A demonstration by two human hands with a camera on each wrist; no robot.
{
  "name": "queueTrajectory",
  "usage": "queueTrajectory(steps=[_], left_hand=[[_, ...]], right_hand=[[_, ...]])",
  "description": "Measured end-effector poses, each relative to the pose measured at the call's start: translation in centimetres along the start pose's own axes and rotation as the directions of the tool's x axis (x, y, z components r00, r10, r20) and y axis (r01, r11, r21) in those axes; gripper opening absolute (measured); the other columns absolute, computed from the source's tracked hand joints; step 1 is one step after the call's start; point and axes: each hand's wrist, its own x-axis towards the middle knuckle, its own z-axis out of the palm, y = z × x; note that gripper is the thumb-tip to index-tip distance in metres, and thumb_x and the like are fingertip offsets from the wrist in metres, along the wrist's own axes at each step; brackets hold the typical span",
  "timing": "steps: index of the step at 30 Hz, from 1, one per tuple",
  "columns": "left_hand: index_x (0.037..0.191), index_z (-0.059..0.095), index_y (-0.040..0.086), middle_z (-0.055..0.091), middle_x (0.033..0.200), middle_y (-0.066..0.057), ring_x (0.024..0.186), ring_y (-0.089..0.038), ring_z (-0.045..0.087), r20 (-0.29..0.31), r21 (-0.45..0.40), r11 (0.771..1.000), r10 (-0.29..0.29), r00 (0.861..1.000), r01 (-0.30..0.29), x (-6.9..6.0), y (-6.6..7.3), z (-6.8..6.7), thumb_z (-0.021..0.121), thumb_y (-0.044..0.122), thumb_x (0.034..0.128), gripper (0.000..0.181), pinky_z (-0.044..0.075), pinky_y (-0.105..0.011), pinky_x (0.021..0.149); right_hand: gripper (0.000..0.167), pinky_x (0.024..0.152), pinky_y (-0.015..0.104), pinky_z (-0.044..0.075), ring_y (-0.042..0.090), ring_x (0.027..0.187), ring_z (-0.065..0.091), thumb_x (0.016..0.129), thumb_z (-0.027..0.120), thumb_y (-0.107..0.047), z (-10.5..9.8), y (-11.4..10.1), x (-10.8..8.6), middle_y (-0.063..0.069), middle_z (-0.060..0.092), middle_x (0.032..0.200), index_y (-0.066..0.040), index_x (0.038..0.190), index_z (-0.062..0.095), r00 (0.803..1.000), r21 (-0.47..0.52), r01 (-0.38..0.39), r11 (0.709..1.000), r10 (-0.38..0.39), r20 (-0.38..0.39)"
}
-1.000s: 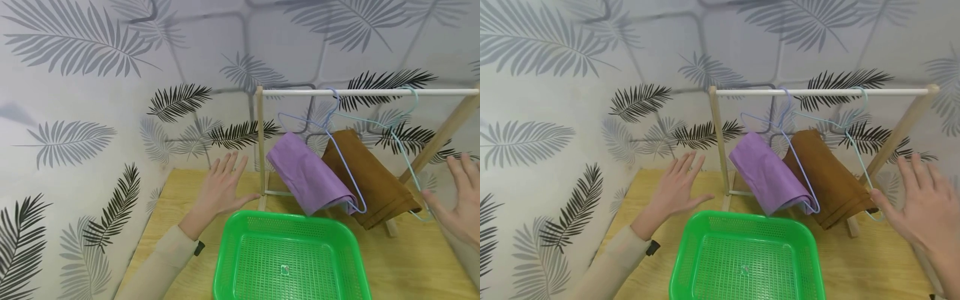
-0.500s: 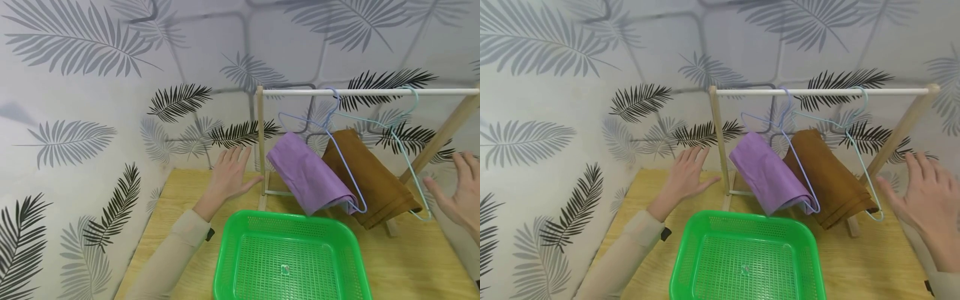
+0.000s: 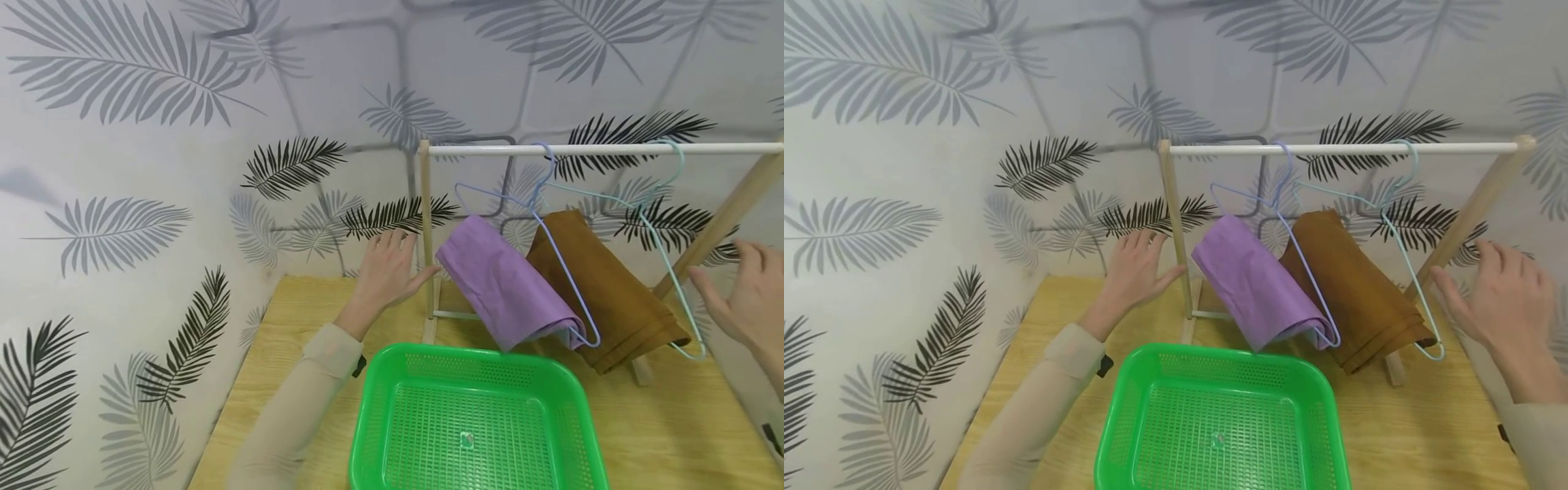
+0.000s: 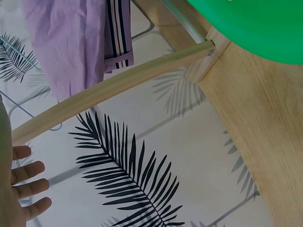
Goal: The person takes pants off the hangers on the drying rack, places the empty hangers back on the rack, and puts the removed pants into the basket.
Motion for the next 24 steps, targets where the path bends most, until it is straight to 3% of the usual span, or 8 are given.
queueTrajectory(steps=[2,4,9,12,16,18,20,24], left_hand=[[0.127,0.063,0.009,0.069,0.121,-0.013,0.116,-0.029,0.065,0.012,0.020,1.000,-0.010,1.000,0.009,0.3,0.1,0.3,0.049,0.074,0.0995,0.072,0.055,-0.043,0.100],[0.122,0.064,0.008,0.070,0.116,-0.013,0.112,-0.030,0.065,0.018,0.026,0.999,-0.021,1.000,0.021,0.5,0.3,0.5,0.049,0.073,0.0999,0.070,0.055,-0.042,0.096],[0.119,0.065,0.005,0.071,0.114,-0.015,0.108,-0.031,0.067,0.009,0.030,0.999,-0.043,0.999,0.042,1.1,0.6,1.1,0.053,0.069,0.1005,0.068,0.056,-0.042,0.091],[0.122,0.065,0.005,0.071,0.115,-0.014,0.108,-0.029,0.067,0.021,0.058,0.997,-0.055,0.998,0.053,1.4,0.7,1.3,0.048,0.068,0.1028,0.068,0.056,-0.040,0.091],[0.126,0.063,0.005,0.069,0.121,-0.014,0.113,-0.029,0.065,0.081,0.064,0.995,-0.077,0.994,0.072,2.0,1.1,1.3,0.042,0.066,0.1062,0.068,0.056,-0.040,0.094],[0.127,0.063,0.005,0.069,0.124,-0.015,0.116,-0.030,0.064,0.106,0.051,0.995,-0.087,0.991,0.082,2.3,1.3,1.2,0.040,0.065,0.1073,0.066,0.055,-0.041,0.095],[0.126,0.063,0.006,0.069,0.128,-0.016,0.118,-0.031,0.064,0.106,0.042,0.995,-0.092,0.990,0.088,2.5,1.4,1.3,0.040,0.063,0.1080,0.064,0.054,-0.042,0.096],[0.118,0.064,0.007,0.070,0.127,-0.015,0.113,-0.029,0.064,0.074,0.063,0.994,-0.095,0.993,0.090,2.6,1.5,1.5,0.042,0.059,0.1092,0.057,0.054,-0.040,0.093]], right_hand=[[0.121,0.113,0.074,0.030,0.067,0.126,0.043,0.094,0.024,-0.090,0.1,0.1,0.3,0.050,0.048,0.133,0.019,0.142,0.044,1.000,-0.078,0.006,0.997,-0.003,0.031],[0.119,0.112,0.075,0.029,0.067,0.126,0.040,0.096,0.019,-0.087,0.0,0.3,0.6,0.051,0.045,0.134,0.020,0.144,0.040,0.992,-0.157,-0.025,0.987,0.044,0.117],[0.105,0.109,0.074,0.029,0.068,0.124,0.038,0.105,0.021,-0.072,-0.2,0.6,1.4,0.053,0.040,0.133,0.026,0.142,0.036,0.945,-0.305,-0.036,0.952,0.131,0.299],[0.104,0.105,0.074,0.032,0.068,0.120,0.040,0.107,0.019,-0.069,0.1,0.8,1.8,0.054,0.041,0.128,0.029,0.137,0.038,0.949,-0.332,-0.013,0.943,0.117,0.294],[0.109,0.098,0.075,0.037,0.069,0.110,0.046,0.106,0.012,-0.071,0.8,1.1,2.0,0.054,0.047,0.120,0.030,0.129,0.043,0.981,-0.336,0.034,0.941,0.032,0.191],[0.108,0.097,0.076,0.037,0.070,0.109,0.045,0.106,0.010,-0.070,0.8,1.2,2.1,0.054,0.046,0.117,0.031,0.125,0.042,0.975,-0.354,0.026,0.935,0.054,0.214],[0.099,0.098,0.077,0.036,0.071,0.110,0.043,0.109,0.017,-0.064,0.7,1.3,2.4,0.054,0.043,0.116,0.032,0.121,0.040,0.957,-0.367,0.012,0.930,0.096,0.274],[0.080,0.099,0.077,0.036,0.070,0.113,0.040,0.113,0.028,-0.048,0.5,1.3,2.9,0.054,0.040,0.116,0.031,0.117,0.036,0.884,-0.447,0.024,0.894,0.190,0.427]])
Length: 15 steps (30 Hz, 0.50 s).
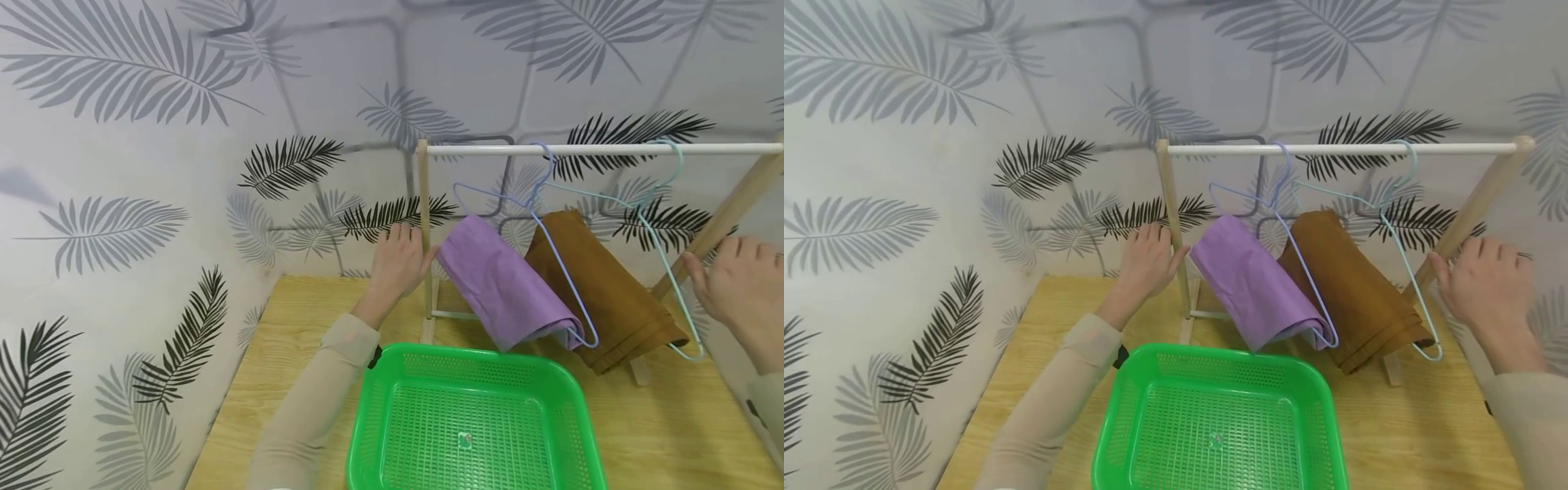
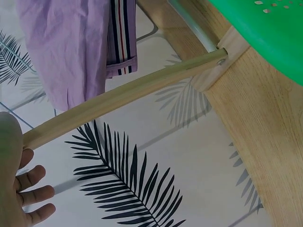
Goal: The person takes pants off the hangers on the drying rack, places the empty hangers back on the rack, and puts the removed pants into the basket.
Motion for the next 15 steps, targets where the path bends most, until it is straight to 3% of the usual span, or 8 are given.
queueTrajectory(steps=[7,11,15], left_hand=[[0.111,0.064,0.008,0.068,0.111,-0.010,0.100,-0.026,0.063,-0.061,0.049,0.999,0.008,0.998,-0.005,0.21,0.05,0.46,0.043,0.053,0.1106,0.049,0.054,-0.037,0.082],[0.107,0.064,0.008,0.069,0.110,-0.010,0.098,-0.025,0.063,-0.092,0.082,0.997,0.016,0.996,-0.008,0.34,0.04,0.69,0.042,0.051,0.1115,0.048,0.054,-0.036,0.078],[0.106,0.064,0.008,0.069,0.112,-0.010,0.100,-0.024,0.062,-0.103,0.118,0.993,0.028,0.994,-0.016,0.36,0.09,0.75,0.042,0.049,0.1121,0.047,0.053,-0.035,0.079]], right_hand=[[0.069,0.092,0.074,0.042,0.068,0.111,0.046,0.114,0.034,-0.038,0.02,-0.28,0.18,0.052,0.044,0.113,0.031,0.112,0.039,1.000,-0.089,0.008,0.996,-0.006,0.013],[0.065,0.081,0.070,0.044,0.066,0.101,0.051,0.113,0.041,-0.036,0.22,-0.40,0.07,0.050,0.047,0.105,0.028,0.101,0.042,0.997,-0.101,0.027,0.995,-0.034,-0.065],[0.062,0.069,0.067,0.044,0.063,0.088,0.054,0.111,0.048,-0.034,0.59,-0.35,-0.14,0.046,0.048,0.093,0.024,0.091,0.043,0.980,-0.105,0.057,0.993,-0.076,-0.182]])
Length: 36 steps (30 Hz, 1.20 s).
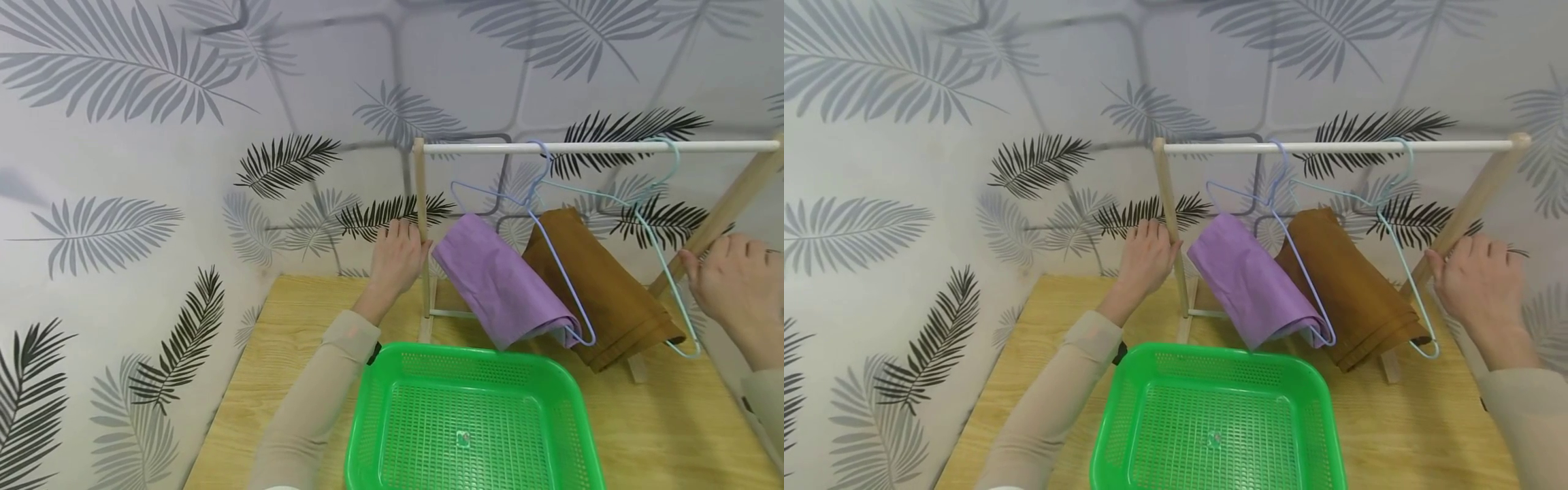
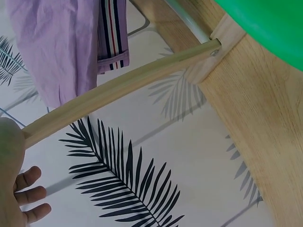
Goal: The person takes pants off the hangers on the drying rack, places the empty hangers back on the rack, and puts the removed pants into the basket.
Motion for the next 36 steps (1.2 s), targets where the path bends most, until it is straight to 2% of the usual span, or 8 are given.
queueTrajectory(steps=[3,6,13,16,20,23,28,36], left_hand=[[0.106,0.064,0.008,0.069,0.113,-0.010,0.101,-0.024,0.062,-0.011,0.026,1.000,0.010,1.000,-0.009,0.0,0.0,0.0,0.042,0.049,0.1122,0.047,0.053,-0.035,0.081],[0.107,0.065,0.008,0.070,0.115,-0.010,0.102,-0.024,0.063,-0.031,0.044,0.999,0.016,0.999,-0.015,0.0,-0.1,0.2,0.043,0.048,0.1119,0.046,0.053,-0.036,0.082],[0.103,0.064,0.008,0.067,0.103,-0.007,0.097,-0.023,0.061,-0.074,0.075,0.997,0.025,0.997,-0.019,0.0,-0.1,0.2,0.049,0.048,0.1098,0.043,0.053,-0.038,0.083],[0.104,0.064,0.008,0.067,0.103,-0.007,0.098,-0.024,0.061,-0.066,0.075,0.997,0.027,0.997,-0.022,0.0,-0.1,0.1,0.048,0.047,0.1104,0.043,0.053,-0.038,0.084],[0.105,0.063,0.008,0.067,0.106,-0.007,0.099,-0.023,0.059,-0.032,0.068,0.998,0.016,0.999,-0.013,0.0,-0.2,0.2,0.046,0.046,0.1112,0.042,0.051,-0.037,0.083],[0.103,0.063,0.008,0.067,0.103,-0.006,0.097,-0.023,0.059,-0.045,0.070,0.998,0.007,0.999,-0.004,-0.2,-0.4,0.3,0.050,0.046,0.1099,0.041,0.051,-0.035,0.081],[0.103,0.065,0.007,0.069,0.104,-0.008,0.100,-0.024,0.061,-0.082,0.079,0.997,0.012,0.997,-0.006,-0.5,-0.8,0.4,0.050,0.045,0.1100,0.042,0.053,-0.037,0.083],[0.106,0.066,0.005,0.072,0.111,-0.011,0.104,-0.026,0.063,-0.067,0.061,0.998,0.006,0.998,-0.001,-0.8,-1.5,0.5,0.049,0.044,0.1102,0.043,0.053,-0.038,0.084]], right_hand=[[0.062,0.064,0.065,0.043,0.061,0.082,0.054,0.110,0.050,-0.034,0.2,0.0,-0.1,0.043,0.048,0.087,0.023,0.087,0.043,0.999,-0.010,0.011,1.000,-0.011,-0.045],[0.061,0.063,0.063,0.043,0.059,0.080,0.054,0.110,0.050,-0.034,0.2,0.0,-0.1,0.041,0.047,0.085,0.021,0.084,0.042,0.999,-0.014,0.008,1.000,-0.009,-0.038],[0.061,0.066,0.062,0.044,0.058,0.080,0.054,0.112,0.045,-0.035,-0.2,-0.1,0.1,0.037,0.047,0.082,0.018,0.083,0.040,0.998,-0.025,-0.012,1.000,0.013,0.067],[0.060,0.067,0.062,0.043,0.058,0.080,0.054,0.112,0.045,-0.035,-0.3,-0.1,0.1,0.037,0.047,0.081,0.018,0.083,0.040,0.997,-0.019,-0.012,1.000,0.014,0.074],[0.059,0.070,0.061,0.042,0.057,0.085,0.053,0.113,0.042,-0.036,-0.6,-0.2,0.2,0.035,0.046,0.083,0.016,0.085,0.041,0.991,0.010,-0.028,1.000,0.026,0.131],[0.058,0.072,0.061,0.041,0.057,0.088,0.053,0.113,0.041,-0.037,-0.8,-0.5,0.2,0.034,0.046,0.085,0.015,0.088,0.041,0.988,0.026,-0.031,0.999,0.027,0.152],[0.058,0.070,0.061,0.041,0.057,0.086,0.053,0.113,0.042,-0.037,-0.7,-0.7,0.2,0.034,0.047,0.085,0.016,0.088,0.042,0.992,0.046,-0.016,0.999,0.011,0.123],[0.059,0.075,0.064,0.041,0.059,0.090,0.053,0.113,0.041,-0.039,-0.6,-1.1,0.4,0.037,0.048,0.090,0.016,0.091,0.044,0.992,0.071,-0.013,0.997,0.004,0.125]])
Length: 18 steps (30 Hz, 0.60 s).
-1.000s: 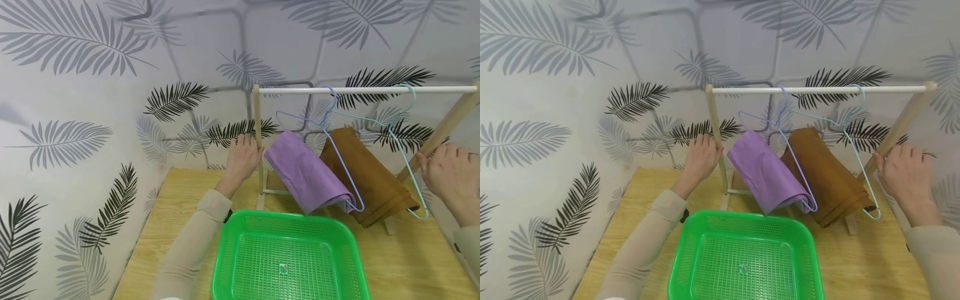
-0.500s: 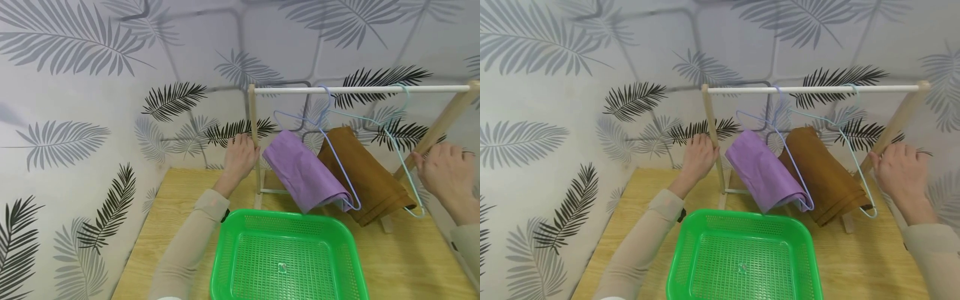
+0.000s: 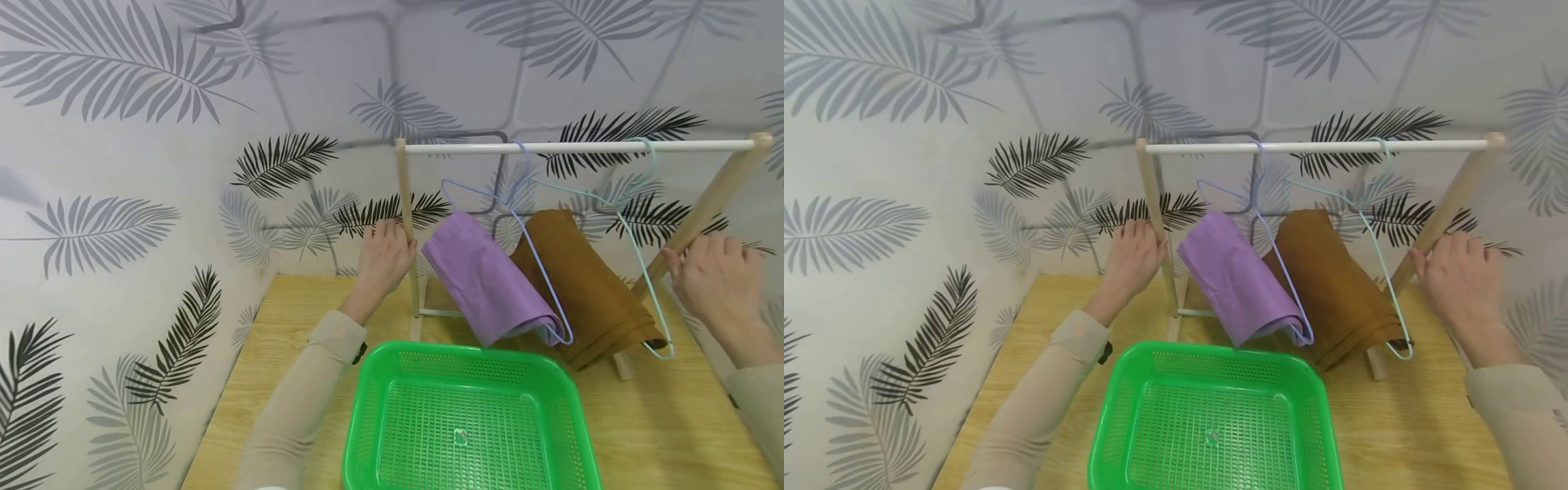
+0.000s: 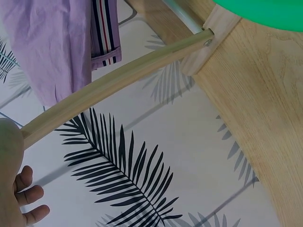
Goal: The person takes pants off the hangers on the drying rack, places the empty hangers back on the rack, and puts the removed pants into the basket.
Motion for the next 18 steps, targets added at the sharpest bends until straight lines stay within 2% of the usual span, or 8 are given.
queueTrajectory(steps=[2,6,9,13,18], left_hand=[[0.106,0.066,0.004,0.073,0.114,-0.012,0.107,-0.026,0.064,-0.003,0.004,1.000,-0.001,1.000,0.001,-0.1,-0.2,0.0,0.051,0.044,0.1094,0.043,0.053,-0.038,0.086],[0.101,0.066,0.005,0.073,0.109,-0.012,0.101,-0.026,0.064,-0.037,0.015,1.000,0.001,0.999,-0.001,-0.3,-0.5,0.0,0.054,0.044,0.1082,0.042,0.054,-0.038,0.082],[0.096,0.064,0.006,0.069,0.100,-0.009,0.094,-0.025,0.062,-0.063,0.021,1.000,0.005,0.998,-0.004,-0.5,-0.9,0.0,0.052,0.044,0.1089,0.041,0.051,-0.037,0.077],[0.094,0.064,0.007,0.067,0.096,-0.008,0.090,-0.024,0.061,-0.089,0.034,0.999,0.008,0.996,-0.005,-0.8,-1.3,0.0,0.048,0.043,0.1106,0.043,0.051,-0.036,0.074],[0.098,0.064,0.005,0.068,0.097,-0.009,0.089,-0.024,0.060,-0.070,0.018,1.000,0.008,0.998,-0.007,-1.2,-1.8,0.1,0.048,0.043,0.1104,0.043,0.049,-0.036,0.073]], right_hand=[[0.059,0.074,0.064,0.042,0.059,0.090,0.054,0.113,0.042,-0.039,0.0,-0.2,0.0,0.038,0.049,0.090,0.016,0.091,0.045,1.000,0.008,0.011,1.000,-0.011,-0.019],[0.059,0.072,0.063,0.041,0.057,0.088,0.053,0.112,0.043,-0.039,-0.1,-0.5,0.1,0.038,0.049,0.091,0.017,0.092,0.046,0.999,0.023,0.028,0.999,-0.027,-0.029],[0.061,0.073,0.061,0.039,0.055,0.089,0.050,0.113,0.040,-0.041,-0.2,-0.6,0.1,0.037,0.048,0.092,0.017,0.095,0.045,1.000,0.040,0.026,0.999,-0.026,0.003],[0.062,0.074,0.059,0.038,0.051,0.088,0.048,0.113,0.039,-0.043,-0.1,-1.1,0.3,0.034,0.047,0.091,0.016,0.097,0.045,1.000,0.053,0.027,0.998,-0.027,0.008],[0.059,0.075,0.060,0.038,0.052,0.088,0.048,0.113,0.042,-0.041,0.0,-1.7,0.4,0.033,0.046,0.090,0.015,0.094,0.045,0.999,0.063,0.033,0.997,-0.032,-0.013]])
